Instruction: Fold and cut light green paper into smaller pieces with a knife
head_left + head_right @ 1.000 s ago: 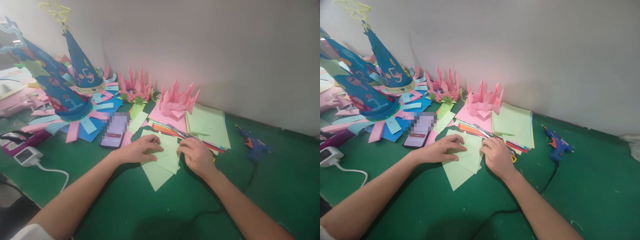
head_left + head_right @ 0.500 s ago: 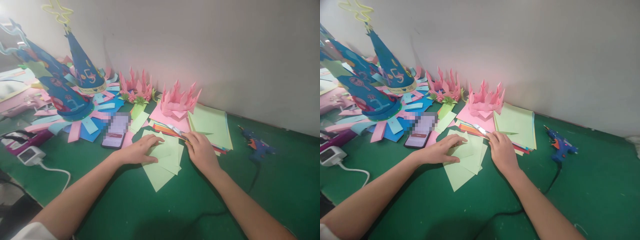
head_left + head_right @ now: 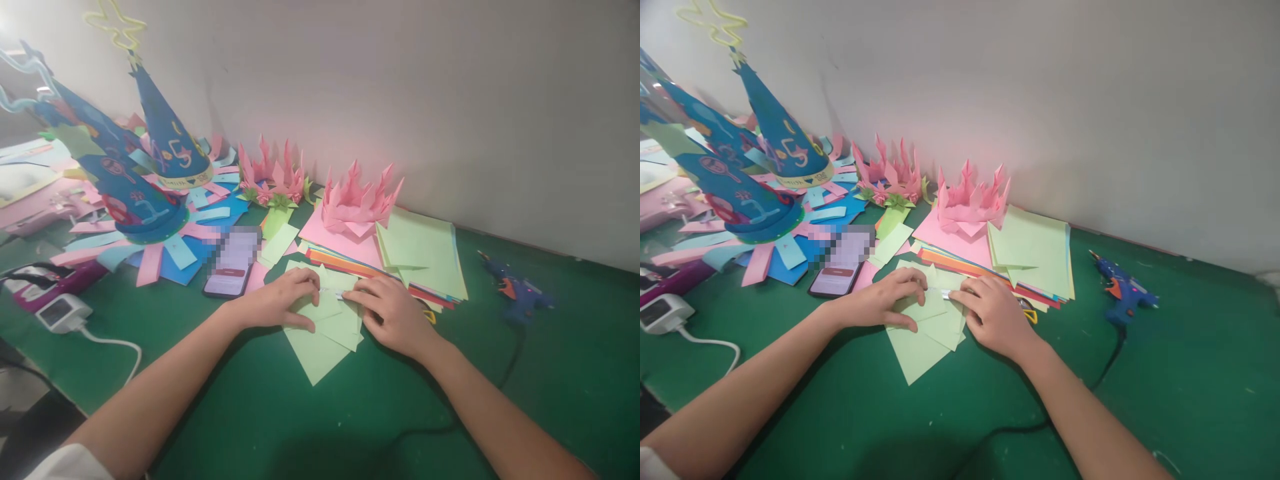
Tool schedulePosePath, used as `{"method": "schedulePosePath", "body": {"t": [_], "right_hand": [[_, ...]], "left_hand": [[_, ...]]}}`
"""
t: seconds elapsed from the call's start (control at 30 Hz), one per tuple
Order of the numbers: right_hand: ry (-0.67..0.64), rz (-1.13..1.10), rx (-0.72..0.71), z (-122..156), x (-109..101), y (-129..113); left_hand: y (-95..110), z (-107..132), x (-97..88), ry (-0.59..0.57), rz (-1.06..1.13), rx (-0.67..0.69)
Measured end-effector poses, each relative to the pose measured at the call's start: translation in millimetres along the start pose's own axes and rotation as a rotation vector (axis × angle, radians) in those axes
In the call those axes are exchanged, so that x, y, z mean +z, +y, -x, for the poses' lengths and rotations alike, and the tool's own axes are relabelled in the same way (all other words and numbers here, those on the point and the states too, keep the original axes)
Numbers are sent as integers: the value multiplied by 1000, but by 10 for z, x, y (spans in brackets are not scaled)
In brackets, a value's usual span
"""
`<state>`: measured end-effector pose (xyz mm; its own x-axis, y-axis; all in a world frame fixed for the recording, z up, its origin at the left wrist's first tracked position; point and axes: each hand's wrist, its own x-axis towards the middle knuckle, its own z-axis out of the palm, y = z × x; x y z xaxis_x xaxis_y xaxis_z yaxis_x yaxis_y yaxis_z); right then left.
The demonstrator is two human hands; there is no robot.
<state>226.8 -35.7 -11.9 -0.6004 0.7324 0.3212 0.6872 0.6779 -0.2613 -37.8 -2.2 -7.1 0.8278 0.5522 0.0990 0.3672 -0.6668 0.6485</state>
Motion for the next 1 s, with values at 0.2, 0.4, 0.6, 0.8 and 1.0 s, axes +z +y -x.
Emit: {"method": "schedulePosePath", "body": {"t": [0.2,0.4,0.6,0.8,1.0], "right_hand": [[-29,-25,-37,23,-26,27],[-82,-20,-95,111,-88,48],[-85,-10,-80,206,-72,50],[-100,-43,-90,196,-63,60],[-140,-67,-116,201,-96,94]], "left_hand": [[-22,-5,-1,53,-24,10],[11,-38,1,59,-80,46],[-10,-39,29,39,-114,26],[-31,-34,30,37,-145,42],[-27,-49,24,35,-147,49]]}}
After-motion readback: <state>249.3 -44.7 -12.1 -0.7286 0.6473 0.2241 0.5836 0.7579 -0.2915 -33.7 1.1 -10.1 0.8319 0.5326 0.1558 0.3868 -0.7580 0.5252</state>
